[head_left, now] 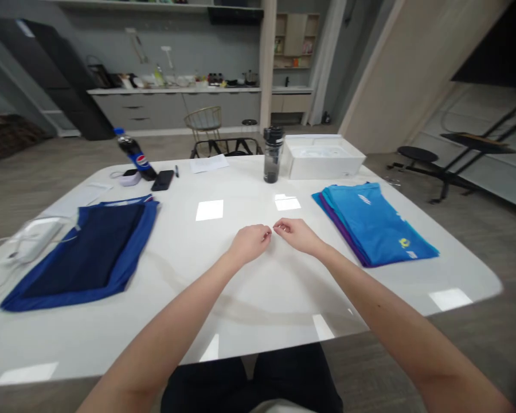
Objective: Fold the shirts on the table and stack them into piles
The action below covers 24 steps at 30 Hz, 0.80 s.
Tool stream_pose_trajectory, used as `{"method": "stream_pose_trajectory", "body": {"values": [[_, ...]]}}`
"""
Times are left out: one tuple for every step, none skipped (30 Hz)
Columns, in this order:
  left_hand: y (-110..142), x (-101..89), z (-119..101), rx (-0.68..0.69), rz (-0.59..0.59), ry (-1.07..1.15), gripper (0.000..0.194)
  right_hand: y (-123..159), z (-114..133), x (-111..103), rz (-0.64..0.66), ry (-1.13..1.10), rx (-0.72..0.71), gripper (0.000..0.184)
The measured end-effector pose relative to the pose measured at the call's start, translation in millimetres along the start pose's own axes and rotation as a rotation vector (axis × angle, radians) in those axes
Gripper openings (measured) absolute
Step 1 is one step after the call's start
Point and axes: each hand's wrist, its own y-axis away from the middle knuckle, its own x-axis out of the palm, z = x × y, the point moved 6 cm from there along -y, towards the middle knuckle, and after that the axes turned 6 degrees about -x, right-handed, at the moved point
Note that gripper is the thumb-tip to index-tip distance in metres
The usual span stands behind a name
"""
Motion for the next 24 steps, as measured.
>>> {"method": "stream_pose_trajectory", "body": {"values": [[14,-13.4,32,-0.074,-0.024,-0.026,0.028,-21,19,24,0.028,-0.018,-0.031,0.019],[29,-27.4,65,-0.151,-0.05,-0.053,0.028,-42,38,48,0.058,-0.037,-0.064,0.019],[45,-42.0,97,-0.227,-0.078,-0.081,0.028,-63,57,74,0.091,-0.062,-0.095,0.018],[62,-57.2,129,-0.301,-0.105,-0.109,0.028,-83,75,100,0.129,-0.094,-0.119,0.018],[80,-72.5,160,-0.368,-0.131,-0.137,0.027,-103,94,126,0.176,-0.132,-0.135,0.017],[99,-88.1,190,-0.428,-0.159,-0.168,0.027,-121,112,153,0.228,-0.173,-0.144,0.017],[118,-103.8,217,-0.485,-0.195,-0.202,0.027,-139,131,180,0.282,-0.21,-0.152,0.017],[137,-119.2,243,-0.542,-0.237,-0.239,0.026,-154,150,206,0.327,-0.235,-0.164,0.016],[155,-133.7,268,-0.601,-0.284,-0.277,0.026,-169,169,229,0.357,-0.243,-0.184,0.016],[173,-146.6,290,-0.665,-0.331,-0.31,0.026,-182,188,250,0.366,-0.235,-0.214,0.015],[189,-157.3,310,-0.731,-0.37,-0.334,0.026,-194,206,268,0.36,-0.214,-0.249,0.013],[202,-165.2,329,-0.792,-0.397,-0.347,0.026,-205,223,283,0.344,-0.185,-0.28,0.012],[213,-170.3,345,-0.842,-0.411,-0.351,0.028,-215,239,297,0.324,-0.154,-0.3,0.012],[221,-173.0,359,-0.88,-0.411,-0.348,0.03,-224,251,308,0.3,-0.122,-0.301,0.013],[225,-173.8,370,-0.903,-0.403,-0.343,0.031,-233,260,318,0.278,-0.089,-0.282,0.015],[227,-173.4,380,-0.917,-0.392,-0.341,0.032,-242,266,326,0.252,-0.054,-0.243,0.019],[227,-172.2,388,-0.924,-0.379,-0.342,0.032,-251,270,332,0.223,-0.016,-0.188,0.025],[225,-170.6,395,-0.929,-0.364,-0.347,0.031,-260,270,337,0.198,0.019,-0.123,0.031],[223,-168.9,401,-0.934,-0.351,-0.355,0.031,-269,269,341,0.183,0.048,-0.054,0.036],[220,-167.5,405,-0.94,-0.342,-0.364,0.03,-277,266,346,0.181,0.066,0.011,0.041],[216,-166.5,409,-0.946,-0.338,-0.373,0.029,-284,263,350,0.186,0.072,0.069,0.044],[213,-165.7,411,-0.951,-0.335,-0.381,0.027,-290,260,353,0.191,0.07,0.112,0.044],[211,-165.1,413,-0.955,-0.332,-0.387,0.026,-295,258,356,0.19,0.061,0.135,0.04],[209,-164.6,414,-0.958,-0.328,-0.392,0.026,-299,257,359,0.178,0.049,0.14,0.034]]}}
